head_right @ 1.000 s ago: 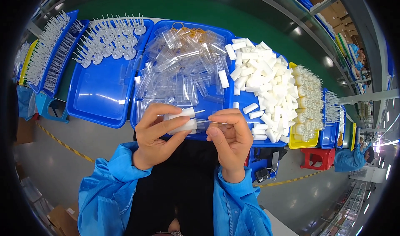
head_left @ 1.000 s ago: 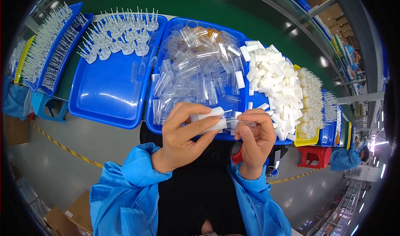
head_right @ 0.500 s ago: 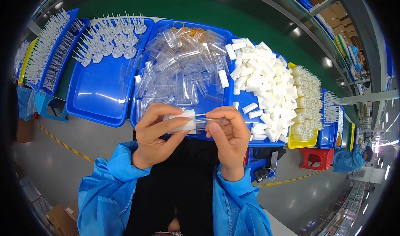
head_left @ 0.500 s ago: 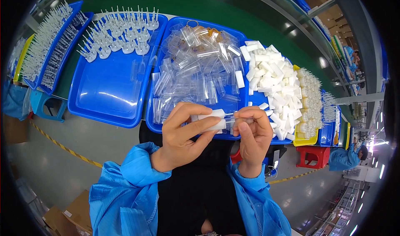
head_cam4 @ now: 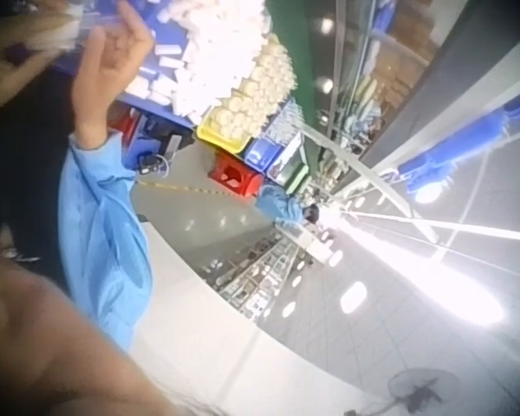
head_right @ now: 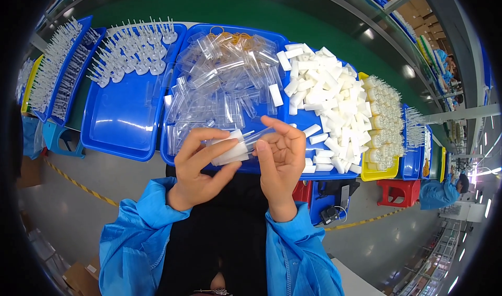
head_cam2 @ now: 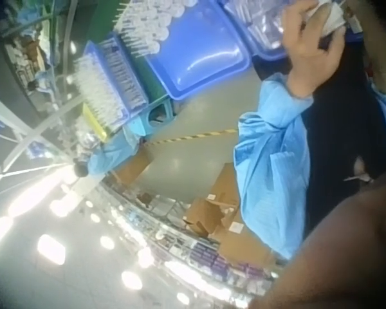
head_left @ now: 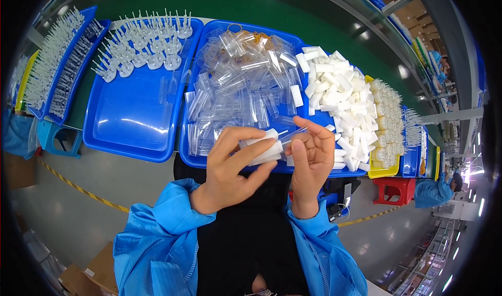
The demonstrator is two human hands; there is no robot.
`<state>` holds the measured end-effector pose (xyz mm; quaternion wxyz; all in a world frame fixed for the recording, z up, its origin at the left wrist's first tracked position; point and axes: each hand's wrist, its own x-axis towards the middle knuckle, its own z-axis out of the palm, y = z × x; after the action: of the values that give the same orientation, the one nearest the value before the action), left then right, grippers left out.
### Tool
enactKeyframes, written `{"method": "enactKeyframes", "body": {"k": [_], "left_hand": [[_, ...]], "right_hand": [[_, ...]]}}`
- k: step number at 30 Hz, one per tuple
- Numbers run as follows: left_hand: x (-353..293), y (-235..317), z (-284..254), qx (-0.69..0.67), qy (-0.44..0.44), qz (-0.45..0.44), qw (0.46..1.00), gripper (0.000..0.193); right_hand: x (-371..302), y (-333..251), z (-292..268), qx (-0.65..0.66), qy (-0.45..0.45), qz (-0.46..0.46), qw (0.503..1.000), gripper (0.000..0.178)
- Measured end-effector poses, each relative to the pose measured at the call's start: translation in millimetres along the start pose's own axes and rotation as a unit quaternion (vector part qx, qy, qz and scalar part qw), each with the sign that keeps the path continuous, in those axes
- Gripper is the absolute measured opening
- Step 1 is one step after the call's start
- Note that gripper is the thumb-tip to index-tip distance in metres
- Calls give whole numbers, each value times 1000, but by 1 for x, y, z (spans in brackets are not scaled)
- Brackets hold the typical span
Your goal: The person assembles components by sliding white foam pieces onto plastic rods, fitting clear plastic casings over each piece, and securing the clustered components with a rubber band before placing the bundle onto a tray.
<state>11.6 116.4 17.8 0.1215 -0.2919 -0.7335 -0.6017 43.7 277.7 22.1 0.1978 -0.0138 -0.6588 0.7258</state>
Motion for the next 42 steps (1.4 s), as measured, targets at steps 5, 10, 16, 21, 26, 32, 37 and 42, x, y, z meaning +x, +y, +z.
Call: {"method": "enactKeyframes", "body": {"k": [5, 10, 16, 21, 26, 32, 37, 42], "left_hand": [[-3, -4, 7, 3, -5, 14, 1000, 54], [3, -12, 12, 120, 65, 152, 979, 53], [-5, -10, 10, 136, 68, 116, 981, 72], [-5, -5, 17, 127, 50, 108, 985, 74], [-9, -13, 18, 129, 30, 110, 985, 83], [-7, -5, 21, 141, 8, 116, 983, 86], [-5, -5, 28, 118, 45, 105, 986, 76], [4, -8, 9, 112, 52, 31, 992, 61]], "right_hand": [[-3, -2, 8, -130, -47, -69, 988, 85], [-2, 7, 15, -187, -31, -79, 979, 106], [-2, 1, 18, -255, -28, -138, 957, 101], [-4, 6, 13, -274, -9, -178, 945, 105], [-1, 11, 7, -241, -25, -149, 959, 98], [-7, 6, 10, -305, 46, -227, 924, 78], [-8, 9, 12, -326, 82, -269, 903, 64], [8, -6, -9, -198, -5, -176, 964, 59]]}}
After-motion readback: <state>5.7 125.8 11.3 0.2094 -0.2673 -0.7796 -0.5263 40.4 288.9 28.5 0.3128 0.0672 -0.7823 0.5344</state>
